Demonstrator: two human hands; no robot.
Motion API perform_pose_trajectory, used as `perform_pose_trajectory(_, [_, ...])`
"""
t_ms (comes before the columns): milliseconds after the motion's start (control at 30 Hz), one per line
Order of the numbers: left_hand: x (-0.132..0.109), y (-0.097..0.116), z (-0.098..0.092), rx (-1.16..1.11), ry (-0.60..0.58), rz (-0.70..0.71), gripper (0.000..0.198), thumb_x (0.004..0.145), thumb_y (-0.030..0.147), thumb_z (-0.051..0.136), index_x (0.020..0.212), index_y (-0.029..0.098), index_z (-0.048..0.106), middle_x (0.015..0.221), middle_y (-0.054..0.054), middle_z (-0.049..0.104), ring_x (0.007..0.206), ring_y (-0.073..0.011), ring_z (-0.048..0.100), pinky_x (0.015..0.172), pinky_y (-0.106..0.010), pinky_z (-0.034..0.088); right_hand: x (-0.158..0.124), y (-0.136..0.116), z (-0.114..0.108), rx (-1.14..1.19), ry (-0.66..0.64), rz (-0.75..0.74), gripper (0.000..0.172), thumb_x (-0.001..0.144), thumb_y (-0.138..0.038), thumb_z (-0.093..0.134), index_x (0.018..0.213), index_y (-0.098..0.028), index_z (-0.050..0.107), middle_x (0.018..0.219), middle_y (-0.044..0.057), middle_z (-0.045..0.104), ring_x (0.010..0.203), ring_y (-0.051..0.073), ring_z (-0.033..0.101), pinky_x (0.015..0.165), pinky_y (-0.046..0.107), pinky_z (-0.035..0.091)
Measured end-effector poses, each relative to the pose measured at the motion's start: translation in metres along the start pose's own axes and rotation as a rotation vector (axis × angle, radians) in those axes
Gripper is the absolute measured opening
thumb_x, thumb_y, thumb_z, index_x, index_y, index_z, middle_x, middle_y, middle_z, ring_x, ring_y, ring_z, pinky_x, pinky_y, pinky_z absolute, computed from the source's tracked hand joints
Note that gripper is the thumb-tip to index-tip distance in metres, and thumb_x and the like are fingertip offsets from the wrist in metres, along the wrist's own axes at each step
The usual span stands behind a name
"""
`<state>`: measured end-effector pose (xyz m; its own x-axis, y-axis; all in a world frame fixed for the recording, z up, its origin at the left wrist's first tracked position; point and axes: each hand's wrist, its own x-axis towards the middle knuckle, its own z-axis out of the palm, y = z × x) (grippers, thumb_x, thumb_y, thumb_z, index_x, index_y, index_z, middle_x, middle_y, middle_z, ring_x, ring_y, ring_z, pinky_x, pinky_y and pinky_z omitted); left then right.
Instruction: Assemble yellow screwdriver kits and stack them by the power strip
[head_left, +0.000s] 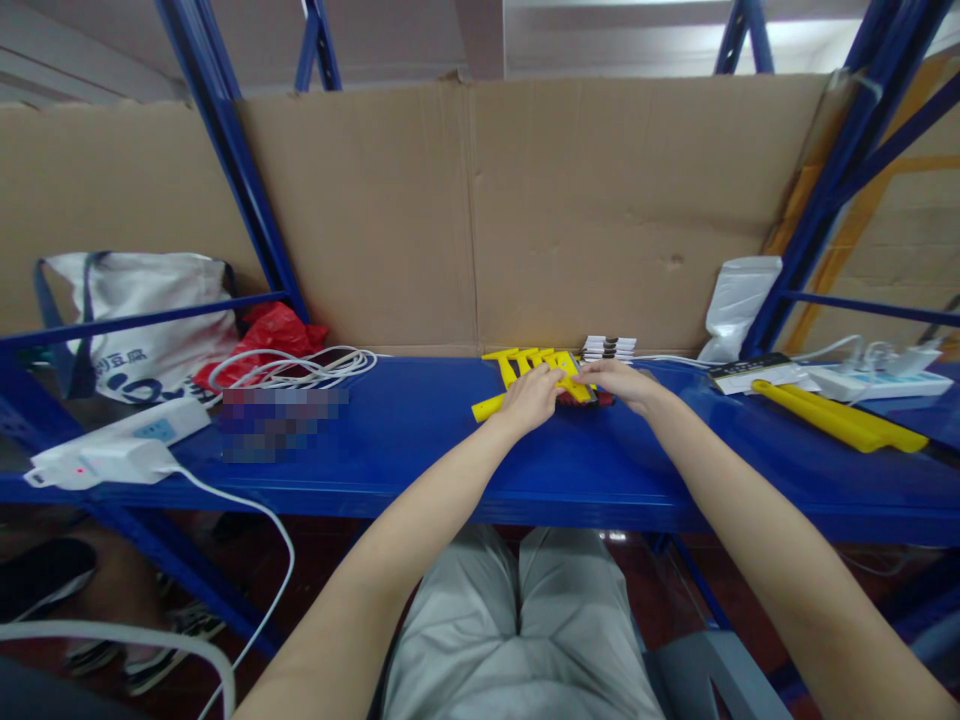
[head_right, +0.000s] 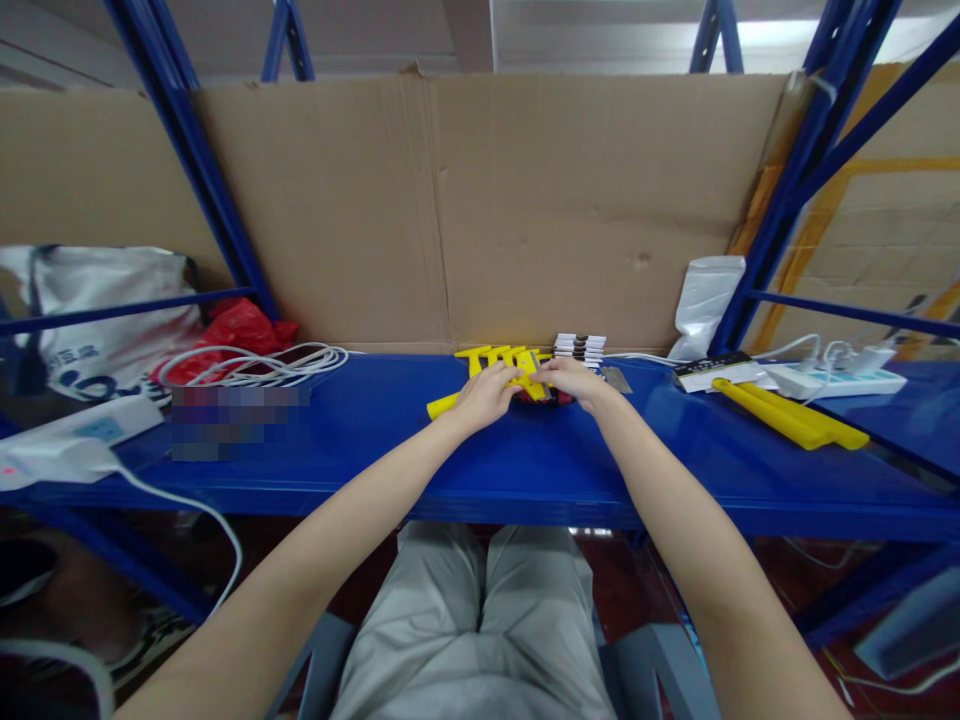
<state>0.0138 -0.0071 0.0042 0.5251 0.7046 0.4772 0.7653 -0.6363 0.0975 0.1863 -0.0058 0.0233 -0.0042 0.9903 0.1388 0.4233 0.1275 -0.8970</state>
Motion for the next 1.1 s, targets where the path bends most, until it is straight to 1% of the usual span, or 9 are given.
perform_pose_trajectory(100, [0.000,0.000,-0.001,0.002,-0.004,0.013,0.029,0.092,0.022,0.044,0.119,0.019,0.057,0.120,-0.010,0.059,0.111,-0.0222,0.057,0.092,-0.035,0.047,-0.003,-0.003,0.004,0.094,-0.037,0.047,0.015,0.066,-0.021,0.072,0.057,-0.015,0.062,0.060,0.001,0.064,0.058,0.011,0.054,0.062,0.023,0.043])
perform_pose_trajectory(167, [0.000,0.001,-0.001,0.001,-0.006,0.012,0.033,0.093,0.022,0.043,0.124,0.019,0.052,0.125,-0.011,0.057,0.114,-0.0225,0.055,0.092,-0.035,0.047,-0.004,-0.005,0.006,0.136,-0.014,0.066,0.015,0.067,-0.018,0.071,0.056,-0.015,0.062,0.061,0.002,0.065,0.057,0.011,0.055,0.061,0.022,0.043])
perform_pose_trajectory(300, [0.000,0.004,0.000,0.015,-0.033,-0.019,0.046,0.094,0.024,0.040,0.139,0.020,0.037,0.132,-0.013,0.054,0.117,-0.0241,0.054,0.092,-0.039,0.047,-0.004,-0.007,0.008,0.162,0.026,0.087,0.014,0.070,-0.012,0.067,0.056,-0.015,0.063,0.062,0.003,0.067,0.055,0.010,0.055,0.057,0.021,0.043])
perform_pose_trajectory(400, [-0.001,0.005,0.001,0.050,-0.070,-0.036,0.050,0.095,0.026,0.038,0.144,0.019,0.031,0.135,-0.014,0.053,0.116,-0.0258,0.056,0.091,-0.040,0.047,-0.006,-0.007,0.008,0.174,0.033,0.099,0.013,0.068,-0.012,0.069,0.057,-0.014,0.063,0.061,0.003,0.067,0.054,0.010,0.055,0.056,0.021,0.042])
perform_pose_trajectory(633, [-0.001,0.003,-0.001,0.106,-0.087,-0.056,0.052,0.094,0.023,0.038,0.145,0.021,0.030,0.135,-0.012,0.054,0.114,-0.0241,0.057,0.091,-0.038,0.048,-0.007,-0.009,0.009,0.155,0.023,0.091,0.015,0.068,-0.015,0.071,0.057,-0.014,0.061,0.055,0.000,0.062,0.048,0.008,0.048,0.051,0.020,0.038])
perform_pose_trajectory(800, [-0.001,0.005,-0.004,0.159,-0.111,-0.057,0.053,0.093,0.019,0.037,0.146,0.020,0.030,0.135,-0.014,0.053,0.110,-0.0254,0.058,0.088,-0.039,0.049,-0.001,-0.008,0.013,0.119,0.106,0.030,0.021,0.079,-0.017,0.059,0.058,-0.014,0.062,0.060,0.002,0.065,0.054,0.010,0.053,0.057,0.021,0.040])
perform_pose_trajectory(867, [-0.001,0.006,-0.005,0.183,-0.120,-0.050,0.052,0.094,0.018,0.035,0.146,0.019,0.030,0.134,-0.015,0.053,0.109,-0.0259,0.059,0.088,-0.040,0.049,0.001,-0.006,0.015,0.077,0.154,0.009,0.021,0.080,-0.016,0.055,0.060,-0.014,0.062,0.061,0.003,0.065,0.055,0.011,0.053,0.057,0.022,0.041])
perform_pose_trajectory(967, [-0.001,0.006,-0.003,0.219,-0.120,-0.046,0.053,0.094,0.016,0.033,0.146,0.020,0.029,0.132,-0.015,0.054,0.105,-0.0260,0.061,0.086,-0.040,0.049,0.003,-0.003,0.019,0.013,0.190,-0.026,0.021,0.080,-0.017,0.051,0.062,-0.014,0.062,0.061,0.003,0.065,0.055,0.012,0.053,0.054,0.022,0.040])
perform_pose_trajectory(1100, [0.000,0.004,0.000,0.237,-0.109,-0.053,0.053,0.094,0.014,0.032,0.146,0.022,0.029,0.129,-0.015,0.055,0.100,-0.0262,0.062,0.083,-0.042,0.050,0.003,-0.002,0.022,-0.041,0.191,-0.077,0.021,0.081,-0.018,0.049,0.063,-0.015,0.059,0.059,0.003,0.062,0.054,0.011,0.051,0.049,0.020,0.039])
